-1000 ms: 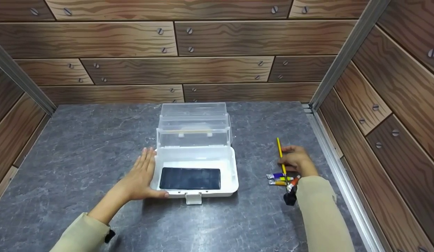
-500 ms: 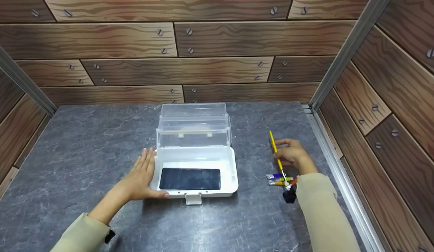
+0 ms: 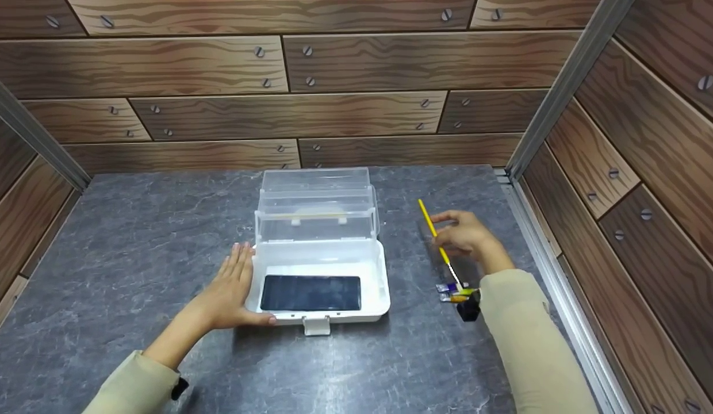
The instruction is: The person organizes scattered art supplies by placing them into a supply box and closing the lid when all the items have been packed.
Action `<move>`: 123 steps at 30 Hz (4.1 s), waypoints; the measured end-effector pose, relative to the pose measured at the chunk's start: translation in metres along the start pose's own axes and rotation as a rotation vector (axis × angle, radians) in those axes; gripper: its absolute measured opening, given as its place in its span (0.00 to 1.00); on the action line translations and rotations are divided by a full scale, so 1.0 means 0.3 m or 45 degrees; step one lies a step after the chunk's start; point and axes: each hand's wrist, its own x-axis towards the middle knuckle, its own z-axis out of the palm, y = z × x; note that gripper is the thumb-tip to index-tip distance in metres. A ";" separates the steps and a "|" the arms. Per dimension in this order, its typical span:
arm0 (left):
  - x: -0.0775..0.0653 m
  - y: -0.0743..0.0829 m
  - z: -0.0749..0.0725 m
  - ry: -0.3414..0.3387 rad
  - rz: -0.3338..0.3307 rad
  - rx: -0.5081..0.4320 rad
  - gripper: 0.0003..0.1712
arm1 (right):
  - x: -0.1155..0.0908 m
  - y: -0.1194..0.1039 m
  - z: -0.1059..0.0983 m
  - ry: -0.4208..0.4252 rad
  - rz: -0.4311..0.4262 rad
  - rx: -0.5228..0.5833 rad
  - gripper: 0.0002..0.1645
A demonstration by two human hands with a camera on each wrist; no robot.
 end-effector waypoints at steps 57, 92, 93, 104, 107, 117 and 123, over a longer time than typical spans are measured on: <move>0.005 -0.004 0.009 0.016 0.007 -0.028 0.89 | 0.162 -0.622 0.174 -0.364 -0.160 -0.340 0.31; 0.002 -0.004 -0.002 -0.023 0.013 0.000 0.89 | 0.242 -0.787 0.340 -0.453 -0.222 -0.467 0.26; 0.002 -0.004 -0.003 -0.025 0.013 0.003 0.89 | 0.242 -0.789 0.343 -0.447 -0.220 -0.469 0.26; 0.007 -0.007 -0.001 -0.016 0.015 -0.002 0.90 | 0.260 -0.795 0.364 -0.455 -0.231 -0.504 0.24; 0.005 -0.009 -0.001 -0.011 0.010 -0.008 0.90 | 0.264 -0.796 0.377 -0.458 -0.237 -0.513 0.24; 0.010 -0.013 0.010 -0.009 0.002 -0.013 0.90 | 0.275 -0.796 0.416 -0.469 -0.228 -0.540 0.24; 0.011 -0.011 0.011 -0.014 0.006 -0.013 0.90 | 0.280 -0.783 0.425 -0.467 -0.229 -0.562 0.24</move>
